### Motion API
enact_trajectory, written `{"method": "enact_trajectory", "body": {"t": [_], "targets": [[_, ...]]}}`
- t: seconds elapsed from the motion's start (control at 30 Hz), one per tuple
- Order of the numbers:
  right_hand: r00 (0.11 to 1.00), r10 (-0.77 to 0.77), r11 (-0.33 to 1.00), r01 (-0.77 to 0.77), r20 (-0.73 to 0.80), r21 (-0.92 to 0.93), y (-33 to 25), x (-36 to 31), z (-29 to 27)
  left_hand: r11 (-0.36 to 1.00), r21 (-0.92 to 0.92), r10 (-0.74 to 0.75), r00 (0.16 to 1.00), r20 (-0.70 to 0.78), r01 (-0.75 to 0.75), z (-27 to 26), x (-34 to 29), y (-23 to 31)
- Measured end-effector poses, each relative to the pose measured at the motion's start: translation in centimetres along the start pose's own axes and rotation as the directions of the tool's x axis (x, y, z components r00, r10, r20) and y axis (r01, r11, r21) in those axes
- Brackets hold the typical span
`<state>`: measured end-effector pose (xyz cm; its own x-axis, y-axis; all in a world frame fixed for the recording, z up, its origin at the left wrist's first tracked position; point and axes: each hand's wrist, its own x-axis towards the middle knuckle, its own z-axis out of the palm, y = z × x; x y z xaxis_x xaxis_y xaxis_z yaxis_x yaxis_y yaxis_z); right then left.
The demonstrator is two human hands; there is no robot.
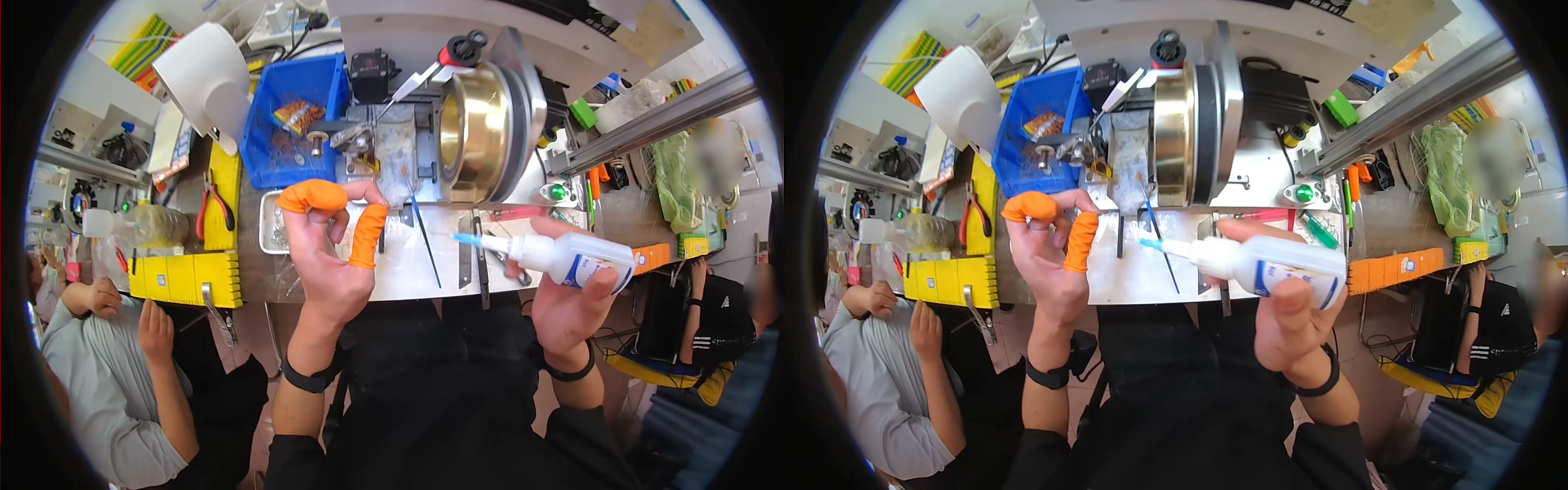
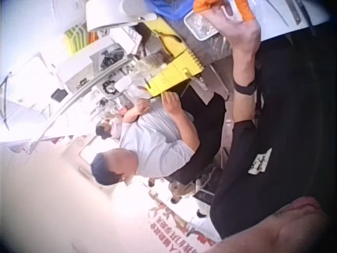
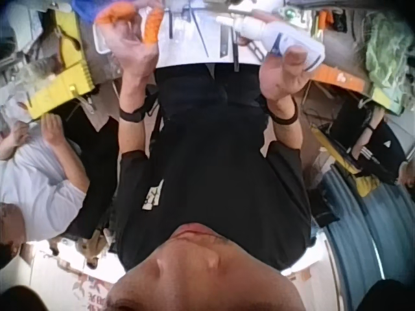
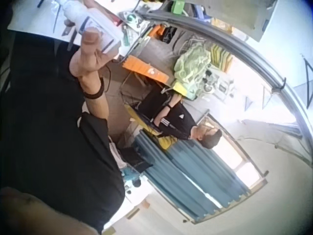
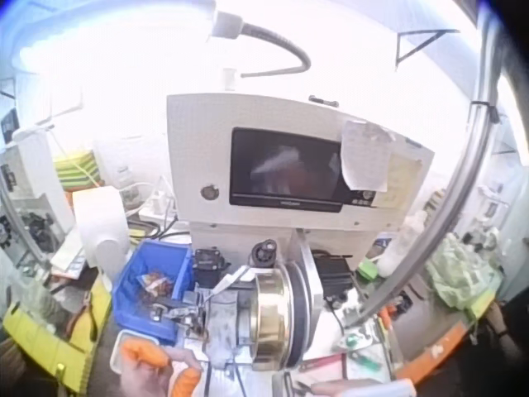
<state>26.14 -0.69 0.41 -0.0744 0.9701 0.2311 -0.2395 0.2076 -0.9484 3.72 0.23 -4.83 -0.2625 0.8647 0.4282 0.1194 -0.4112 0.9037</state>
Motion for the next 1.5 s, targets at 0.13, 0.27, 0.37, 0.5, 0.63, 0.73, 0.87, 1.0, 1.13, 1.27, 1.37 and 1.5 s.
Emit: {"method": "enact_trajectory", "body": {"t": [0.13, 0.27, 0.37, 0.5, 0.63, 0.73, 0.87, 1.0, 1.13, 1.27, 1.37, 1.5], "targets": [[0.998, -0.062, 0.981, 0.059, -0.009, -0.186, 1.2, 1.1, 1.7, 1.0, 0.008, 0.029, 1.0, 0.008, -0.029, 0.2, 0.0, -0.2], [0.992, -0.122, 0.968, 0.115, -0.022, -0.224, 2.6, 1.8, 2.8, 0.999, -0.023, 0.032, 0.999, 0.016, -0.032, -0.1, -0.1, -0.7], [0.984, -0.176, 0.928, 0.153, -0.036, -0.341, 2.7, 2.5, 3.2, 0.999, -0.035, 0.035, 0.999, 0.007, -0.034, -0.1, -0.1, -0.7], [0.974, -0.195, 0.922, 0.14, -0.12, -0.362, 3.4, 2.6, 2.9, 0.997, -0.077, 0.025, 1.0, 0.002, -0.025, 0.1, -0.1, -0.8], [0.974, -0.169, 0.934, 0.109, -0.152, -0.34, 3.2, 2.8, 3.1, 0.997, -0.063, 0.042, 0.999, 0.009, -0.041, -0.1, 0.0, -1.1], [0.976, -0.162, 0.942, 0.109, -0.144, -0.319, 3.3, 3.0, 3.3, 0.996, -0.073, 0.049, 0.999, 0.001, -0.049, -0.1, -0.1, -1.0], [0.964, -0.193, 0.963, 0.151, -0.182, -0.222, 4.1, 2.9, 2.5, 0.997, -0.07, 0.041, 0.999, -0.004, -0.042, 0.0, 0.0, -0.9], [0.965, -0.203, 0.941, 0.146, -0.165, -0.306, 4.1, 2.9, 2.5, 0.995, -0.071, 0.065, 0.998, -0.005, -0.065, -0.1, -0.1, -1.2], [0.963, -0.221, 0.934, 0.164, -0.155, -0.317, 4.0, 3.0, 2.5, 0.995, -0.078, 0.068, 0.998, -0.002, -0.068, -0.2, 0.0, -1.1], [0.963, -0.214, 0.944, 0.162, -0.162, -0.287, 4.0, 3.1, 2.7, 0.994, -0.085, 0.07, 0.998, 0.009, -0.069, -0.1, 0.0, -1.1], [0.97, -0.195, 0.946, 0.147, -0.143, -0.29, 3.9, 3.1, 2.8, 0.994, -0.088, 0.064, 0.998, 0.005, -0.064, -0.2, 0.0, -1.0], [0.971, -0.184, 0.936, 0.126, -0.151, -0.33, 3.7, 3.1, 2.5, 0.993, -0.092, 0.067, 0.998, 0.008, -0.066, -0.2, 0.0, -1.1]]}}
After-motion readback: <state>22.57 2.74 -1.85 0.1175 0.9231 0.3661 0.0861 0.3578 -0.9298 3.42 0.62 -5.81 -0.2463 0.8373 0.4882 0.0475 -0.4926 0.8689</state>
